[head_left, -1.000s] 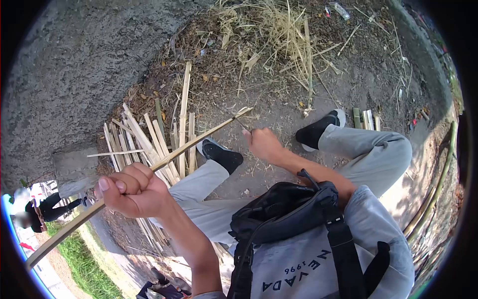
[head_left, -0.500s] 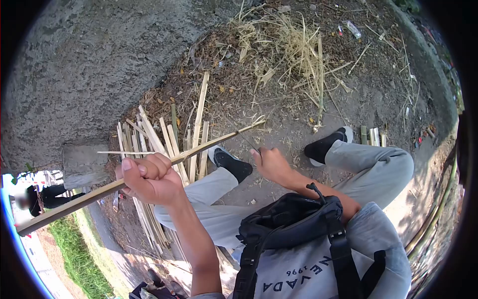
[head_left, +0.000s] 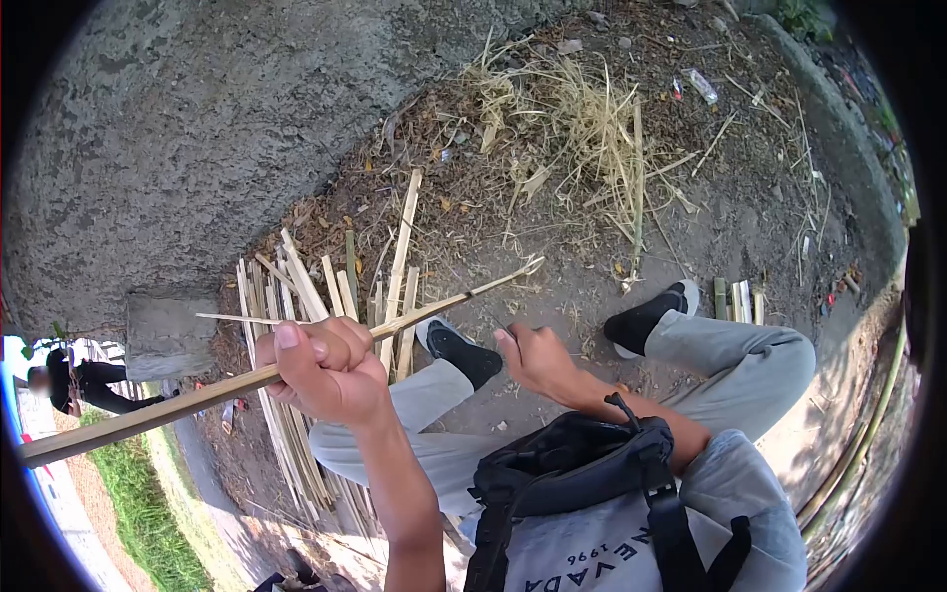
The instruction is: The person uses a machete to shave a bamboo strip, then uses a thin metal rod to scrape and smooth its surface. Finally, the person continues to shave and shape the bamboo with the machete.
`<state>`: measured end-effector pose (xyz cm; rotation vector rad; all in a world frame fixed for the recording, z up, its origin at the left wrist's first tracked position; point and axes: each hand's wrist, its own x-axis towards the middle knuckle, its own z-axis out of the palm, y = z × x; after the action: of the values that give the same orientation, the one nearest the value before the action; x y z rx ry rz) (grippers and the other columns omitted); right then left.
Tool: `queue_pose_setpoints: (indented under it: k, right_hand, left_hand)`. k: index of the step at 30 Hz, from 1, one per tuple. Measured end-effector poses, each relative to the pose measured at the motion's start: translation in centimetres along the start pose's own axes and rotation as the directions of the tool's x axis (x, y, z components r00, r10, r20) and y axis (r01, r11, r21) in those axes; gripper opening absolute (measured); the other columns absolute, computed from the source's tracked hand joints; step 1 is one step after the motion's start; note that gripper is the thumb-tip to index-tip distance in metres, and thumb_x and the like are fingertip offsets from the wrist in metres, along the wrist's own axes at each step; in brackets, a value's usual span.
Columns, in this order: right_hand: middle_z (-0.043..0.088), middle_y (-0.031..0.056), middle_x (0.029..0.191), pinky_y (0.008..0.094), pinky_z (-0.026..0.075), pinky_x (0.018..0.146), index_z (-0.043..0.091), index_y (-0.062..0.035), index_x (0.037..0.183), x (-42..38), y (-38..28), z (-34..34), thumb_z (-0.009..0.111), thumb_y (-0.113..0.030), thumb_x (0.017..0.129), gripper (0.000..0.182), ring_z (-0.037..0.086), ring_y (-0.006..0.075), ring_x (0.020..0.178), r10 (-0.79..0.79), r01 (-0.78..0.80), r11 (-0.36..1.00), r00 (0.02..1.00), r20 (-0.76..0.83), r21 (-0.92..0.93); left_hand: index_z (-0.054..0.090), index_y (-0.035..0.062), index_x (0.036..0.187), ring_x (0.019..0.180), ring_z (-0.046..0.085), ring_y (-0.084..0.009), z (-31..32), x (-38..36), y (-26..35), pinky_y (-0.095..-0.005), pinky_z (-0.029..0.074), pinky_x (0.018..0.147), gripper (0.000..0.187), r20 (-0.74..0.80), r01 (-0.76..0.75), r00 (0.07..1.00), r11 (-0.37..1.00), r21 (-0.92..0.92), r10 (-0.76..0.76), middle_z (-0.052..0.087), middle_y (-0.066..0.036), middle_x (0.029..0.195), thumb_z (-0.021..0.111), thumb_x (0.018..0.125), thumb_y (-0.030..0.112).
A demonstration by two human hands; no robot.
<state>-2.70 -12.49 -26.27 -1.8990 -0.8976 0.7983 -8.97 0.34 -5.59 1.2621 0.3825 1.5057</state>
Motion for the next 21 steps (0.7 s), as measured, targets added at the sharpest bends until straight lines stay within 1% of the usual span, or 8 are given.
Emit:
queue_pose_setpoints:
  k: [3, 4, 5, 7, 10, 12, 13, 21]
  right_hand:
    - [0.062, 0.031, 0.07, 0.0546, 0.052, 0.071, 0.064, 0.0063, 0.095, 1.5, 5.7, 2.8, 0.048, -0.033, 0.097, 0.043, 0.063, 0.0495, 0.073, -0.001, 0.0, 0.998, 1.0, -0.005, -0.061]
    - [0.062, 0.0308, 0.07, 0.0542, 0.052, 0.072, 0.065, 0.0061, 0.096, 2.9, 10.5, 4.6, 0.048, -0.034, 0.097, 0.043, 0.063, 0.0496, 0.075, 0.265, -0.257, 0.961, 0.962, 0.072, -0.101]
    - [0.062, 0.0307, 0.071, 0.0539, 0.052, 0.073, 0.065, 0.0059, 0.098, 4.1, 15.2, 5.2, 0.047, -0.034, 0.098, 0.044, 0.064, 0.0496, 0.076, 0.505, -0.485, 0.86, 0.854, 0.127, -0.157]
    - [0.062, 0.0324, 0.074, 0.0541, 0.052, 0.075, 0.067, 0.0074, 0.093, 2.0, 19.8, 3.8, 0.043, -0.037, 0.099, 0.051, 0.063, 0.0498, 0.08, 0.399, -0.362, 0.876, 0.915, 0.057, -0.317]
    - [0.062, 0.0296, 0.07, 0.0532, 0.051, 0.075, 0.067, 0.0062, 0.076, 3.4, 14.5, 4.1, 0.039, -0.039, 0.1, 0.058, 0.065, 0.0459, 0.076, 0.382, -0.383, 0.902, 0.923, -0.044, -0.202]
    - [0.061, 0.0324, 0.072, 0.0546, 0.05, 0.074, 0.066, 0.0072, 0.079, 3.6, 9.9, 3.6, 0.04, -0.039, 0.1, 0.057, 0.062, 0.0499, 0.076, 0.256, -0.256, 0.96, 0.967, -0.014, -0.109]
    - [0.06, 0.0338, 0.073, 0.0553, 0.05, 0.074, 0.065, 0.0077, 0.081, 4.0, 7.9, 3.0, 0.04, -0.039, 0.099, 0.056, 0.061, 0.0519, 0.076, 0.181, -0.182, 0.982, 0.983, -0.012, -0.058]
    - [0.059, 0.0318, 0.067, 0.0535, 0.049, 0.066, 0.065, 0.0038, 0.082, 2.0, -2.0, -0.3, 0.039, -0.035, 0.1, 0.05, 0.06, 0.0497, 0.068, -0.026, 0.007, 0.968, 0.997, 0.072, 0.25]
  left_hand:
    - [0.033, 0.0123, 0.064, 0.031, 0.014, -0.0049, -0.3, 0.3, -0.3, -0.0248, 0.011, 0.03, 0.033, -0.038, -0.002, 0.999, 1.0, 0.026, 0.003, 0.022, 0.004, 0.042, 0.049, 0.093, 0.01]
    - [0.033, 0.0127, 0.064, 0.032, 0.013, -0.0049, -0.4, 0.5, -0.1, -0.0247, 0.011, 0.03, 0.033, -0.059, -0.009, 0.998, 0.999, 0.045, 0.011, 0.022, 0.004, 0.042, 0.049, 0.093, 0.011]
    - [0.032, 0.0133, 0.065, 0.032, 0.012, -0.0049, -0.7, 0.7, -0.1, -0.0247, 0.01, 0.03, 0.033, -0.096, -0.015, 0.995, 0.999, 0.045, 0.02, 0.021, 0.005, 0.043, 0.049, 0.093, 0.011]
    - [0.033, 0.0134, 0.065, 0.032, 0.012, -0.0049, -0.8, 0.5, 0.2, -0.0248, 0.01, 0.03, 0.033, -0.112, -0.012, 0.994, 0.999, 0.046, 0.017, 0.021, 0.005, 0.043, 0.049, 0.093, 0.011]
    - [0.033, 0.0135, 0.065, 0.032, 0.013, -0.0047, -2.0, 1.0, 0.1, -0.0247, 0.01, 0.03, 0.033, -0.085, -0.008, 0.996, 0.999, 0.033, 0.01, 0.021, 0.005, 0.043, 0.05, 0.092, 0.011]
    - [0.033, 0.0137, 0.065, 0.032, 0.012, -0.0048, -2.0, 1.5, -0.1, -0.0246, 0.01, 0.03, 0.032, -0.086, -0.015, 0.996, 1.0, 0.014, 0.016, 0.021, 0.005, 0.042, 0.049, 0.092, 0.011]
    - [0.033, 0.0163, 0.062, 0.035, 0.012, -0.0045, -1.5, 1.4, 0.1, -0.0246, 0.01, 0.035, 0.037, -0.095, 0.006, 0.995, 0.994, 0.112, 0.005, 0.02, 0.007, 0.045, 0.053, 0.093, 0.02]
    - [0.036, 0.016, 0.061, 0.035, 0.011, -0.0049, -2.7, 2.2, -0.1, -0.025, 0.01, 0.035, 0.037, -0.113, 0.022, 0.993, 0.998, 0.055, -0.016, 0.018, 0.007, 0.044, 0.053, 0.093, 0.022]
